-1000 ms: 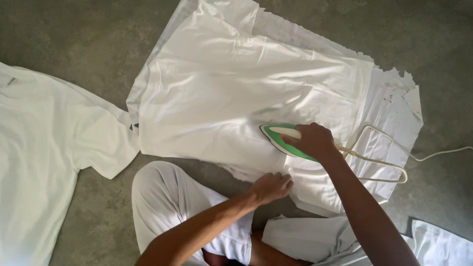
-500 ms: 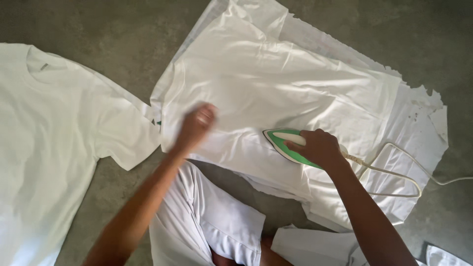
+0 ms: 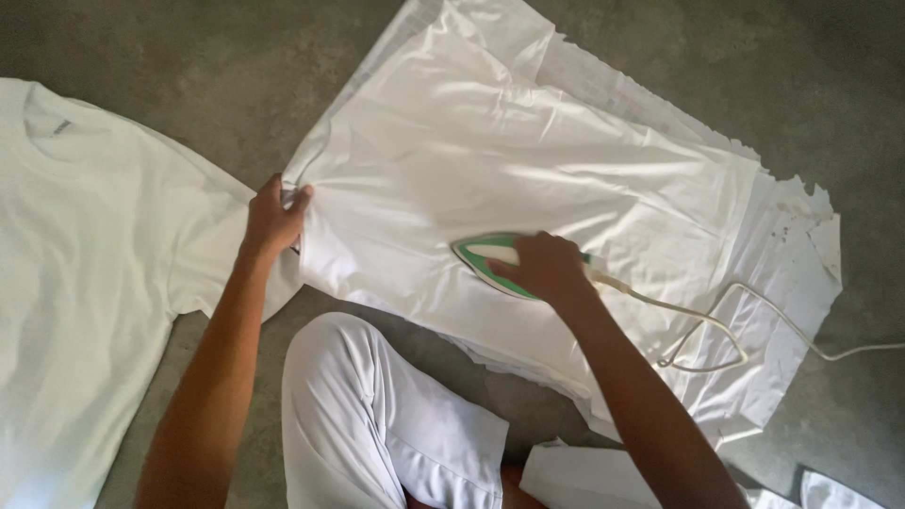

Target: The person irons a white t-shirt laid out on a protective sheet on the floor. They use a green and white iron to smooth the fabric, periodically lifting and repositioning the shirt to access different areas.

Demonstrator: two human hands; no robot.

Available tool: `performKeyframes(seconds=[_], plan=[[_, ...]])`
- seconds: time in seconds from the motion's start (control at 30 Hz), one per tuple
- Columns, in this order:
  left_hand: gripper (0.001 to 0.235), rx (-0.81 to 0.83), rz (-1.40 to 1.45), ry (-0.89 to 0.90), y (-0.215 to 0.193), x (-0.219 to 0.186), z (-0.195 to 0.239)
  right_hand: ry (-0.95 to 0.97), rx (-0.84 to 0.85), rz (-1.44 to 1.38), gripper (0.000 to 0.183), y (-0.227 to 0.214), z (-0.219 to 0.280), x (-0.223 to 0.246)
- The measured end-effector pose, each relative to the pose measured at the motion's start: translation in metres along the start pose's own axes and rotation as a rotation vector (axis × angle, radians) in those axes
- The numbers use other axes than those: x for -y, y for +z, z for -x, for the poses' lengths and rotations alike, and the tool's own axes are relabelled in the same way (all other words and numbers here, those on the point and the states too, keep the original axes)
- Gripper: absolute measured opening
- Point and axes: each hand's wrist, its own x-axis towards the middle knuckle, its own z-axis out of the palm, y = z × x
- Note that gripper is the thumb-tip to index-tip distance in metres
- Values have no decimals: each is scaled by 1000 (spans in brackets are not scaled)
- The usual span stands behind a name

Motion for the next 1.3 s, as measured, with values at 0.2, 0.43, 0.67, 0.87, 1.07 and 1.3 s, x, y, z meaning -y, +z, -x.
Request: performKeyframes(seconds=[0.2, 0.43, 0.67, 0.87, 1.07, 1.3], plan=[[39, -66, -203, 54, 12, 9, 8, 3, -150, -11, 93, 2, -28, 24], [40, -53, -241, 138, 2, -6, 17, -55, -168, 160, 72, 24, -2, -62], [49, -4, -361, -55, -7, -44, 26, 364, -100, -163, 83, 37, 65, -210], [64, -198, -745, 116, 12, -52, 1, 182, 106, -23, 59, 43, 107, -208], [71, -190, -692, 596, 97, -124, 0, 293, 18, -56, 80, 62, 100, -253], [60, 72, -534, 673, 204, -195, 60, 528, -164, -195, 81, 86, 108, -331]])
